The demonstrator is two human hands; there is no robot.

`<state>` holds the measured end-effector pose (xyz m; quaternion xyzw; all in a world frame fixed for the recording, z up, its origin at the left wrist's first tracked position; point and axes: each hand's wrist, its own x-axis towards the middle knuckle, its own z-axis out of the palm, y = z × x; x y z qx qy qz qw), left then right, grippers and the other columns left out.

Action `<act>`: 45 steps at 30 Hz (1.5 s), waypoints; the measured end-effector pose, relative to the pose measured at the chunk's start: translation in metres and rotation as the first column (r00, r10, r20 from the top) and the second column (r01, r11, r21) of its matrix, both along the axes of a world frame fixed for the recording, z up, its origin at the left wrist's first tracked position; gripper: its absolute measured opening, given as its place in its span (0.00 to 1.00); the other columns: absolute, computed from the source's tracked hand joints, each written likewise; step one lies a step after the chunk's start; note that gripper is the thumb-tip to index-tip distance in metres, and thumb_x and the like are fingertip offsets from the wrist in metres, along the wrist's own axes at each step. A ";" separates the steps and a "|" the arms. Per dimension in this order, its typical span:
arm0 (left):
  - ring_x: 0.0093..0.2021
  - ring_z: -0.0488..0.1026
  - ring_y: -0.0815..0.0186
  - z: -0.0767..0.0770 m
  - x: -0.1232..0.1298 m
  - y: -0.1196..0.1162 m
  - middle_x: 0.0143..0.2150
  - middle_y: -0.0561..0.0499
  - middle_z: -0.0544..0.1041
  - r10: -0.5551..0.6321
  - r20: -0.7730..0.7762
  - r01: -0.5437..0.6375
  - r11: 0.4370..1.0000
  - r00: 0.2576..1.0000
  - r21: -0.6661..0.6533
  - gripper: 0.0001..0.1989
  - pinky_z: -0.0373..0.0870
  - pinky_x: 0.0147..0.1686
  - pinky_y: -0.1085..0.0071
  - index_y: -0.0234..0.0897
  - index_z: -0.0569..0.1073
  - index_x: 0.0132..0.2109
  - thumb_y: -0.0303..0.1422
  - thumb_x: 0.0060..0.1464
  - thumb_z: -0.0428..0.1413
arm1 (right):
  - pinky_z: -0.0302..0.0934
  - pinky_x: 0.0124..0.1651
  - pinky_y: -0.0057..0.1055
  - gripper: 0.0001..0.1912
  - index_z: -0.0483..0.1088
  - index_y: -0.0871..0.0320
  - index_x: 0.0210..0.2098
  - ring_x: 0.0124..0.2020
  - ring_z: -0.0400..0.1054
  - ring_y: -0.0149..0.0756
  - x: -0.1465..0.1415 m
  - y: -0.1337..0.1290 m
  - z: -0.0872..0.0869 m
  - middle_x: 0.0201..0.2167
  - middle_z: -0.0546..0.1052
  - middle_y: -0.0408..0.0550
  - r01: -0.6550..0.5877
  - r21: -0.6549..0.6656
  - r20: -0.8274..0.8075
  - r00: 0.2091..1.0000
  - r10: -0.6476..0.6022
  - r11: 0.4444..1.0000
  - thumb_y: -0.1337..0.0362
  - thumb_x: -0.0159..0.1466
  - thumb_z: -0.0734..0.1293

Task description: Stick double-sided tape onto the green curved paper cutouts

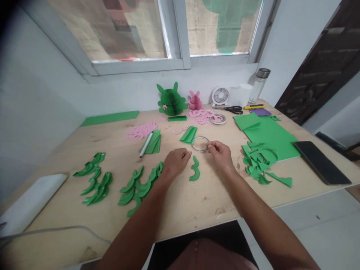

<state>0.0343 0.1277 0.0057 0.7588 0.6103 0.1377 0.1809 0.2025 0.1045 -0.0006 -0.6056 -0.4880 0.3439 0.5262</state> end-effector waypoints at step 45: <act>0.39 0.74 0.59 0.011 0.013 -0.015 0.38 0.45 0.78 -0.004 -0.127 0.016 0.995 0.992 0.096 0.15 0.63 0.33 0.68 0.42 0.74 0.43 0.35 0.59 0.44 | 0.57 0.38 0.29 0.14 0.73 0.56 0.42 0.39 0.71 0.38 -0.015 -0.008 -0.006 0.41 0.78 0.49 -0.170 -0.188 0.830 0.500 0.249 0.967 0.64 0.62 0.58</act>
